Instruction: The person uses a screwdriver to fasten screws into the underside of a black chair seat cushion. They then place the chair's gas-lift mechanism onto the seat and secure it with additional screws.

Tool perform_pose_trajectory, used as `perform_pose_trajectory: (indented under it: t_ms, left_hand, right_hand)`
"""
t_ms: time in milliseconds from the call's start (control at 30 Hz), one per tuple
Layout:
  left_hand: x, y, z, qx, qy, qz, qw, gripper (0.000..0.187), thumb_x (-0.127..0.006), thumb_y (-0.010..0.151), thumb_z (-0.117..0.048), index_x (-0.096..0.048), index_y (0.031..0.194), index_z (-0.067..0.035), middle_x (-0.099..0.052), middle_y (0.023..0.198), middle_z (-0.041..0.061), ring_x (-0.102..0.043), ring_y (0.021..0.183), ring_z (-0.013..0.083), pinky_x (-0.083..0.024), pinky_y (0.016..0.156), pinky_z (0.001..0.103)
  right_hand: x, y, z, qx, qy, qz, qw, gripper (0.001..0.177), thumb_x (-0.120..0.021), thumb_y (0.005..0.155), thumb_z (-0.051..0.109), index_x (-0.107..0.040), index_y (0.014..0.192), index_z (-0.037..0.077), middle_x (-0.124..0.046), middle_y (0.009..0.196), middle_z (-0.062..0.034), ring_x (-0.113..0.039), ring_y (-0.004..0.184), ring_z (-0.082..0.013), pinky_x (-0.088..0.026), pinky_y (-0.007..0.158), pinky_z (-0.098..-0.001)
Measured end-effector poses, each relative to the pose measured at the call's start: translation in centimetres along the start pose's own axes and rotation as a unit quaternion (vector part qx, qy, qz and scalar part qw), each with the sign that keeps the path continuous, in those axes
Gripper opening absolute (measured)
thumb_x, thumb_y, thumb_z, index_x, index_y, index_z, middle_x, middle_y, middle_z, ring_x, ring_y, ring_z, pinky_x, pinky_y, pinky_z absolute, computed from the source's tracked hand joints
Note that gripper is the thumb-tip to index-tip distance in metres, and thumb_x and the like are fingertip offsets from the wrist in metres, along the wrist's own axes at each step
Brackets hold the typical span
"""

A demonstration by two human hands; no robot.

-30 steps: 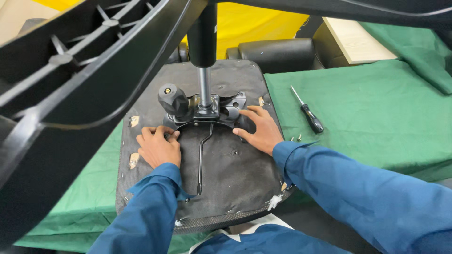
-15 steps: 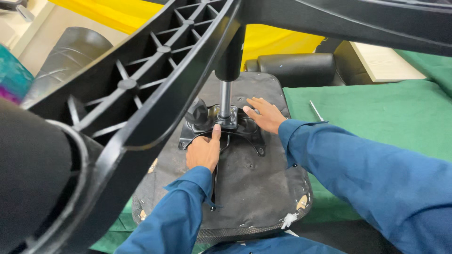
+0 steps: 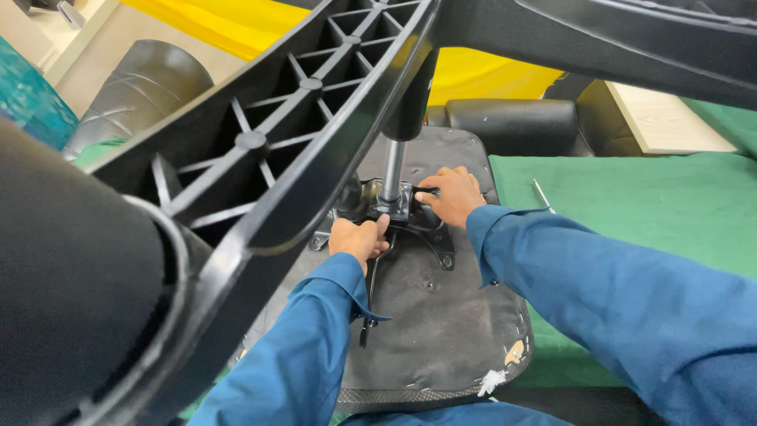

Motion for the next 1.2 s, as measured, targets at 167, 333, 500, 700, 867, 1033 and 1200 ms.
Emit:
perform_pose_trajectory:
  t_ms: [167,333,500,700,867,1033,1200]
  left_hand:
    - [0.7,-1.9,-1.9,-0.032,0.138,-0.036,0.989,0.054,-0.094,0.067,-0.034,-0.075,0.101,0.004,-0.078,0.092,0.013,-0.075,0.083,0.0247,-0.056,0.079,0.036]
    - [0.6,-1.4,-3.0,-0.050,0.205,-0.038,0.977,0.067,-0.095,0.063,-0.043,-0.073,0.110,0.000,-0.074,0.113,0.017,-0.071,0.110,0.0316,-0.053,0.095,0.040]
    - [0.5,0.1,-3.9,-0.096,0.289,-0.021,0.952,0.075,-0.094,0.065,-0.048,-0.070,0.114,0.002,-0.072,0.117,0.020,-0.068,0.114,0.0338,-0.053,0.097,0.041]
    - [0.3,0.8,-3.9,-0.105,0.324,0.014,0.940,0.067,-0.089,0.067,-0.051,-0.077,0.109,-0.001,-0.079,0.112,0.017,-0.073,0.112,0.0314,-0.054,0.098,0.041]
    - [0.5,-0.3,-4.3,-0.124,0.333,-0.015,0.935,0.074,-0.094,0.063,-0.054,-0.073,0.109,-0.001,-0.074,0.113,0.018,-0.070,0.110,0.0342,-0.054,0.093,0.044]
    - [0.4,-1.4,-4.8,-0.139,0.333,0.010,0.933,0.069,-0.091,0.060,-0.059,-0.080,0.106,-0.010,-0.078,0.107,0.014,-0.073,0.105,0.0323,-0.055,0.091,0.044]
    - [0.4,-2.1,-5.1,-0.154,0.334,-0.008,0.930,0.069,-0.091,0.061,-0.061,-0.080,0.105,-0.009,-0.078,0.104,0.015,-0.074,0.102,0.0320,-0.056,0.089,0.043]
  right_hand:
    - [0.5,-0.9,0.5,-0.047,0.006,-0.001,0.999,0.028,-0.070,0.091,0.042,-0.080,0.112,0.027,-0.069,0.116,-0.0040,-0.049,0.122,-0.0342,-0.032,0.109,-0.0525]
    - [0.4,-1.6,0.2,-0.114,0.006,0.028,0.993,0.032,-0.067,0.093,0.048,-0.080,0.114,0.029,-0.069,0.119,-0.0013,-0.047,0.126,-0.0320,-0.031,0.110,-0.0532]
    - [0.9,-1.7,0.5,-0.124,0.003,0.037,0.992,0.037,-0.065,0.091,0.052,-0.079,0.117,0.029,-0.067,0.125,-0.0015,-0.043,0.130,-0.0336,-0.028,0.110,-0.0575]
    - [0.8,-2.8,0.6,-0.139,0.017,0.057,0.988,0.048,-0.066,0.089,0.056,-0.075,0.124,0.025,-0.065,0.130,-0.0041,-0.042,0.133,-0.0344,-0.028,0.111,-0.0559]
    - [0.6,-3.3,0.8,-0.140,0.013,0.053,0.989,0.052,-0.066,0.087,0.058,-0.074,0.126,0.025,-0.063,0.133,-0.0049,-0.042,0.132,-0.0364,-0.031,0.112,-0.0518]
    - [0.6,-3.5,0.9,-0.143,0.019,0.054,0.988,0.054,-0.065,0.087,0.060,-0.073,0.128,0.025,-0.061,0.134,-0.0065,-0.042,0.131,-0.0374,-0.032,0.112,-0.0512]
    - [0.7,-3.8,1.2,-0.149,0.009,0.051,0.987,0.060,-0.066,0.085,0.065,-0.074,0.127,0.024,-0.062,0.132,-0.0069,-0.042,0.131,-0.0374,-0.031,0.113,-0.0509]
Point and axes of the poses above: each hand's wrist, its own y-axis towards the middle knuckle, its own x-axis out of the back of the hand, z = x × y, the point moved 6 cm from there along y, towards the middle knuckle
